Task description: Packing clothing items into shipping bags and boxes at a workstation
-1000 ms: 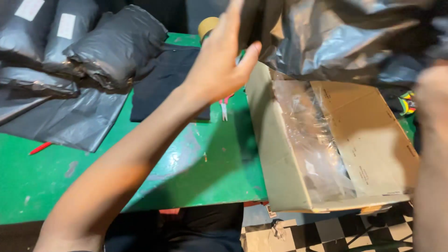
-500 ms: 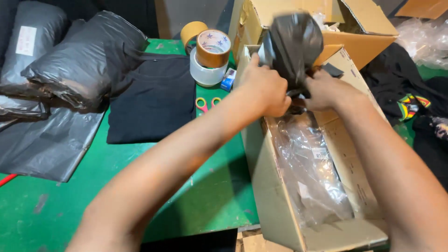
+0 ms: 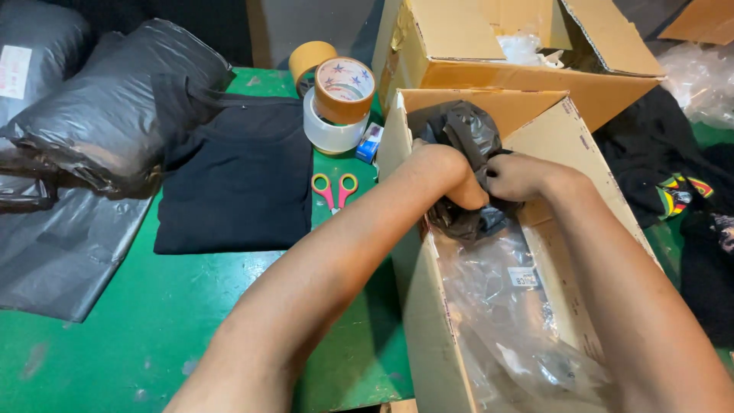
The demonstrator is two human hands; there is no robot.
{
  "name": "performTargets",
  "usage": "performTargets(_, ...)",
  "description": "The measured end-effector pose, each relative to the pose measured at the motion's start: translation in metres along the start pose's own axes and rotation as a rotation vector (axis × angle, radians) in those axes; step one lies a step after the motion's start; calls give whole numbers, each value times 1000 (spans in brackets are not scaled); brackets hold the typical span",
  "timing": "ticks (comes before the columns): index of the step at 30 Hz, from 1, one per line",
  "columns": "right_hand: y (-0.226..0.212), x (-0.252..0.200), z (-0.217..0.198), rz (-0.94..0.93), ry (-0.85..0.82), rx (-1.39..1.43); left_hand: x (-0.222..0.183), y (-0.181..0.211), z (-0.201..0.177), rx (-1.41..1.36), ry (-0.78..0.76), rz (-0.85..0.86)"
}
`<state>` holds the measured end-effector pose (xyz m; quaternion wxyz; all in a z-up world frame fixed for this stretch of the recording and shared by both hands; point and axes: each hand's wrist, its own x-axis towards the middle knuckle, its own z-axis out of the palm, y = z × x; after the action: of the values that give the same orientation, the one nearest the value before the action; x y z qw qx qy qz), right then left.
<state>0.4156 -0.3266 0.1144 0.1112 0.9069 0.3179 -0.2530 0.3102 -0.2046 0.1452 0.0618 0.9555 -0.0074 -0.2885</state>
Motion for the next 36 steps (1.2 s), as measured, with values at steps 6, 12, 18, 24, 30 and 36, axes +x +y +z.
performTargets(6, -12, -65, -74, -30, 183, -33, -30, 4, 2, -49, 25, 45)
performTargets(12, -28, -32, -38, -439, 278, 34, -53, 18, 19, 144, 267, -58)
performTargets(18, -22, 77, 60, -160, 176, -313, -134, -9, 73, -232, 795, 229)
performTargets(24, -43, -45, -43, -211, 98, -44, -162, -149, 198, -218, 1171, -44)
performTargets(30, -77, -176, -48, -472, 725, 86, -190, -233, 285, -152, 896, -357)
performTargets(36, -129, -214, 95, -782, 995, -352, -196, -245, 298, -53, 995, -255)
